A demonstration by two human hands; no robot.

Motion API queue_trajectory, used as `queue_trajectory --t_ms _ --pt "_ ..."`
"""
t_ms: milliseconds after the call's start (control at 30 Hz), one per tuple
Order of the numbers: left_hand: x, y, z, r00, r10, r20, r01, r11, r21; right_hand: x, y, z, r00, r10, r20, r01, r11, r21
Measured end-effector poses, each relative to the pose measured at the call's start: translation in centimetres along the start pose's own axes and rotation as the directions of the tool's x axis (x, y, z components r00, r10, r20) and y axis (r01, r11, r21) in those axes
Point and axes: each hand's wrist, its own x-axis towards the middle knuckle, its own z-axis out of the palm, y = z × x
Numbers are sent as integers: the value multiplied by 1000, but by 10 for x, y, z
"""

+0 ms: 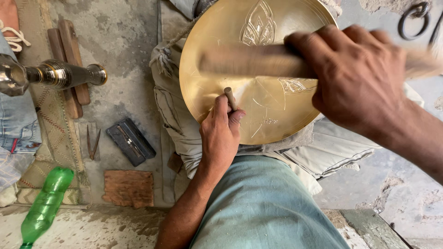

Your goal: The person sits on the floor with a brass plate on their lap and hammers a punch against the plate with a wooden mallet, chasing a floral pattern into the metal. They reposition the punch and rotate the plate between hammering passes, and at times scribe guide lines on the surface with a small tool.

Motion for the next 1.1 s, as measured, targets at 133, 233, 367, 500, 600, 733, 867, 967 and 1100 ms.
queue_trajectory --t_ms 133,233,367,500,600,733,867,967,1100 --pt "-2 0 1 1000 -15 -17 15 1000 -3 2 -1 -2 999 -37 36 39 996 -81" --pt "-4 0 1 1000 -19 -19 19 1000 -9 2 -1 -1 1000 -9 0 9 1000 12" --pt "-5 -1 1 999 -13 -31 12 1000 -13 4 1 -1 983 -91 158 129 959 -253" --pt "-7 -1 1 999 -11 -30 10 1000 -27 8 1 0 998 -66 11 66 997 -46" --pt "-7 -1 2 998 -56 -23 56 998 6 11 2 2 984 -102 148 133 968 -214" --pt "-8 -1 1 999 -42 -32 41 998 -40 13 2 8 991 -127 51 133 981 -142" --pt "-9 -1 1 997 -81 -5 80 996 -34 14 -1 3 994 -77 77 87 986 -144" --pt "-10 0 1 997 -67 -28 67 998 -9 22 -14 -7 989 58 139 -61 998 21" --pt "-11 -2 2 998 -56 -26 56 998 7 27 -22 -26 994 -81 79 97 971 -217"
